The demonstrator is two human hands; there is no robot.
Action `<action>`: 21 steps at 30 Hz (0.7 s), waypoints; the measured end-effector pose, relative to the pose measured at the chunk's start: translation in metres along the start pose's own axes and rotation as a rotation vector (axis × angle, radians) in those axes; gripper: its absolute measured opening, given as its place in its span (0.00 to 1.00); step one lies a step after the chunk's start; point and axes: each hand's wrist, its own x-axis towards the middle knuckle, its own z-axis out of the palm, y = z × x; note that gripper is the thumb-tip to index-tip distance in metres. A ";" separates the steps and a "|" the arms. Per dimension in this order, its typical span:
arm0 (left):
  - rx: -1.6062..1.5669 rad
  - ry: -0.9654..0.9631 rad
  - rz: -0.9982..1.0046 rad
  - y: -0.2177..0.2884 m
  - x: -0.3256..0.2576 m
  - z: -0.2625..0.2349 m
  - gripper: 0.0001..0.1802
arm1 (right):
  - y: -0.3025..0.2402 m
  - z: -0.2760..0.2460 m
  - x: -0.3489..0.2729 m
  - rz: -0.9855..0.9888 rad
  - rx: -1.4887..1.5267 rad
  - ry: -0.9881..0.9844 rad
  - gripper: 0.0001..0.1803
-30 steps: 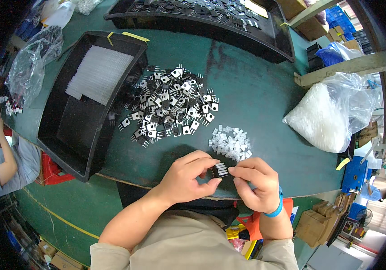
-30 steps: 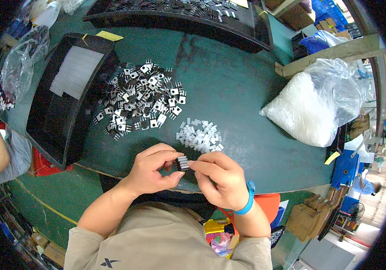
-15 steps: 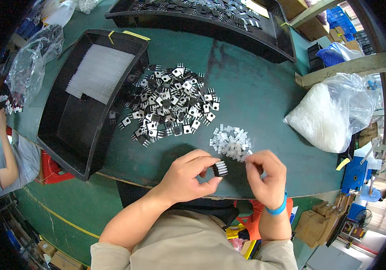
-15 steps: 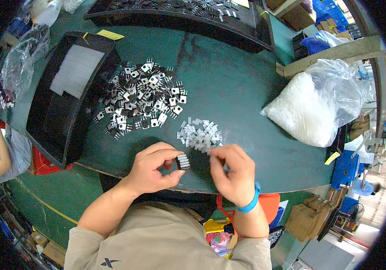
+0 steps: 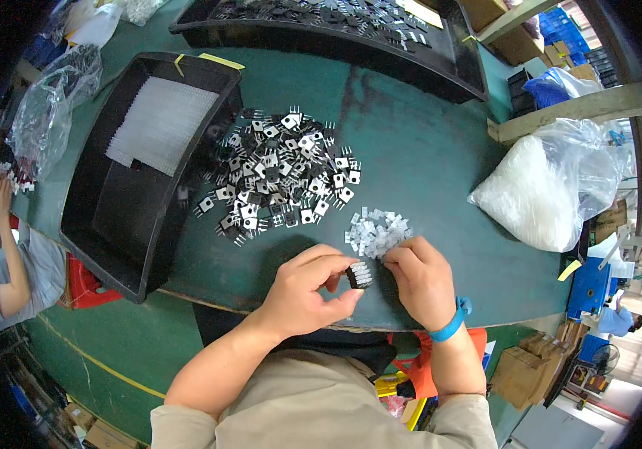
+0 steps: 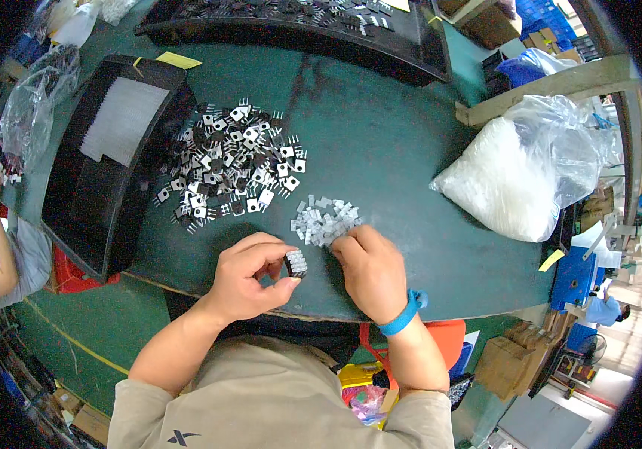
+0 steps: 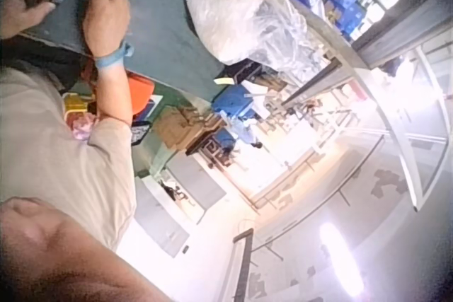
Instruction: The person assembles small electronic components by hand at a workbench. They pick up black rectangular parts and white plastic pieces, fit them together, and place the finished units into a black tray. The process is repeated continuously throughout the clip.
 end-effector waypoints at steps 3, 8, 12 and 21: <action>0.001 0.000 0.001 0.000 0.000 0.000 0.20 | -0.001 -0.001 0.000 0.022 0.083 0.017 0.08; -0.009 -0.007 0.011 0.000 0.001 0.000 0.21 | -0.014 -0.013 -0.006 0.131 0.330 0.007 0.10; -0.005 -0.015 0.022 -0.001 0.000 0.000 0.21 | -0.026 -0.027 0.000 0.073 0.487 -0.004 0.10; 0.008 -0.042 0.006 0.003 0.001 -0.001 0.21 | -0.033 -0.029 0.005 0.025 0.534 -0.053 0.09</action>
